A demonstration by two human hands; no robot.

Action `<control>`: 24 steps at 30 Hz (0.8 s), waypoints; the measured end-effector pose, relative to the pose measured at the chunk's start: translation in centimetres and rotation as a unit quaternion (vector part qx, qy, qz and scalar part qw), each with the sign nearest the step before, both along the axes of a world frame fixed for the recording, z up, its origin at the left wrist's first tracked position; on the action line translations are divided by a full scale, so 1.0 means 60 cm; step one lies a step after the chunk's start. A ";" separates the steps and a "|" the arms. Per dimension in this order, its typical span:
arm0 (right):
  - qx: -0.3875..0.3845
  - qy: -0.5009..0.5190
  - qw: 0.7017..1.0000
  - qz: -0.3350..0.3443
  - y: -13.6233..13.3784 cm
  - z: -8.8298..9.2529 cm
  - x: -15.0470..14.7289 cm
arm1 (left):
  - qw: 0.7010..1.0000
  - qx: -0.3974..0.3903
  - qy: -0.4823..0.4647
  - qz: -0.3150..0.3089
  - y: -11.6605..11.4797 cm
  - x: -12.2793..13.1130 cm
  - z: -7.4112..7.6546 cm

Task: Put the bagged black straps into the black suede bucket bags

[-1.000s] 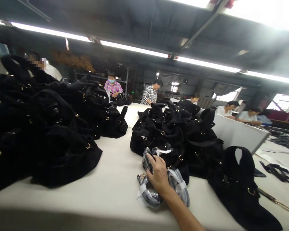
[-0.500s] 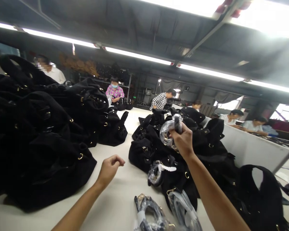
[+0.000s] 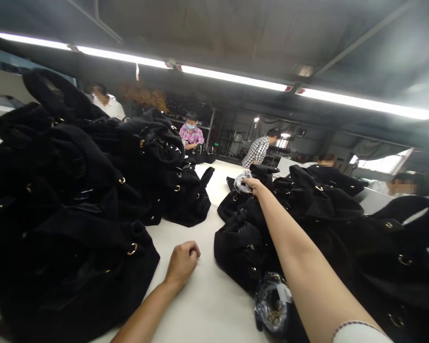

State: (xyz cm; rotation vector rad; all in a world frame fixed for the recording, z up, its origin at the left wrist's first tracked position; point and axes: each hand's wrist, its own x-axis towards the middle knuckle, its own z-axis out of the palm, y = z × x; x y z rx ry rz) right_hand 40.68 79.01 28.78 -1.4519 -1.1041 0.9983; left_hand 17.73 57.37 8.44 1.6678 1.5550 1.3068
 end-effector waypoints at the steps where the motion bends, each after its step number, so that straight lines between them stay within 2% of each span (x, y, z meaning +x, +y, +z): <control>1: -0.008 0.012 1.000 -0.001 0.007 -0.002 -0.005 | 1.000 -0.002 0.000 0.001 0.000 0.001 0.001; 3: -0.016 0.032 0.999 0.006 0.011 0.002 -0.008 | 1.000 -0.005 -0.001 0.001 -0.001 0.002 0.002; 6: 0.030 0.066 0.997 0.017 -0.007 0.028 0.000 | 1.000 -0.010 -0.014 0.001 -0.001 0.002 0.003; 10: 0.143 0.111 0.983 0.019 -0.057 0.094 0.021 | 0.997 -0.030 -0.071 0.005 0.006 -0.002 0.004; 14: 0.235 0.132 0.961 0.066 -0.128 0.155 0.025 | 0.973 -0.082 -0.216 0.002 0.013 -0.008 0.019; 16: 0.262 0.128 0.951 0.103 -0.171 0.168 0.017 | 0.943 -0.103 -0.315 -0.026 0.010 -0.011 0.034; 18: 0.290 0.111 0.940 0.145 -0.218 0.165 0.008 | 0.907 -0.117 -0.399 -0.065 0.001 -0.014 0.051; 21: 0.335 0.042 0.908 0.248 -0.290 0.133 -0.002 | 0.826 -0.145 -0.528 -0.135 -0.019 -0.017 0.073; 23: 0.336 -0.014 0.885 0.322 -0.335 0.100 -0.007 | 0.767 -0.150 -0.598 -0.180 -0.029 -0.017 0.082; 24: 0.327 -0.036 0.877 0.351 -0.356 0.083 -0.010 | 0.750 -0.148 -0.615 -0.195 -0.033 -0.017 0.085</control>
